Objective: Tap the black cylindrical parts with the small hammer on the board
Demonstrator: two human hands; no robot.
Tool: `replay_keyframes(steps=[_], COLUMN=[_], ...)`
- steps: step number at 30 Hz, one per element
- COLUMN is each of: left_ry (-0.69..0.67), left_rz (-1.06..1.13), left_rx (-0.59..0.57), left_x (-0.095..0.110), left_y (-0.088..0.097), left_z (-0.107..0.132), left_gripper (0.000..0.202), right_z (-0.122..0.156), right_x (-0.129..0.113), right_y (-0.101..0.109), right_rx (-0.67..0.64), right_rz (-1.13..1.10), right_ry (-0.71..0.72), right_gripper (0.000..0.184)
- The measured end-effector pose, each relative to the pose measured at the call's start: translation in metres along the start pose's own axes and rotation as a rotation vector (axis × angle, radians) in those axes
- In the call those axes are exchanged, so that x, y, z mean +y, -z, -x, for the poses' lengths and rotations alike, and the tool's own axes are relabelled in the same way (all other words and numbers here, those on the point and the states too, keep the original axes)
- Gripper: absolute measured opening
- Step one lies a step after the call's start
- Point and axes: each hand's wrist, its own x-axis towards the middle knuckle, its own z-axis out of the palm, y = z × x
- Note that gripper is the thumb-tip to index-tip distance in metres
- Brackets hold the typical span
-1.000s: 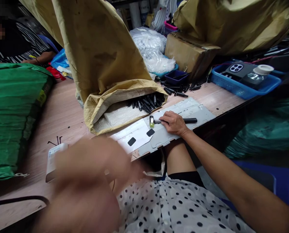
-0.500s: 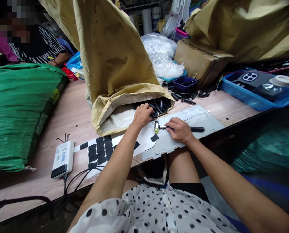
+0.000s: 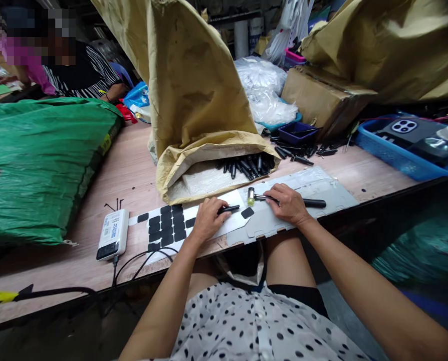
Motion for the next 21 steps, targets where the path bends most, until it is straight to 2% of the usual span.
replay_keyframes(steps=[4, 9, 12, 16, 21], left_ry=[0.035, 0.091, 0.11, 0.113, 0.152], left_rz=[0.054, 0.132, 0.155, 0.17, 0.173], left_rx=[0.076, 0.073, 0.055, 0.039, 0.027], left_x=[-0.003, -0.008, -0.011, -0.011, -0.008], left_y=[-0.009, -0.009, -0.009, -0.01, -0.008], left_z=[0.009, 0.008, 0.007, 0.007, 0.006], left_gripper=[0.03, 0.021, 0.023, 0.022, 0.022], right_z=[0.0, -0.001, -0.004, -0.01, -0.015], right_x=[-0.002, 0.002, -0.002, -0.032, -0.082], right_y=[0.0, 0.0, 0.004, 0.012, 0.013], right_rx=[0.004, -0.031, -0.037, 0.047, -0.012], right_rz=[0.036, 0.084, 0.041, -0.179, -0.39], right_ry=[-0.007, 0.036, 0.06, 0.021, 0.04], right_gripper=[0.019, 0.027, 0.03, 0.038, 0.043])
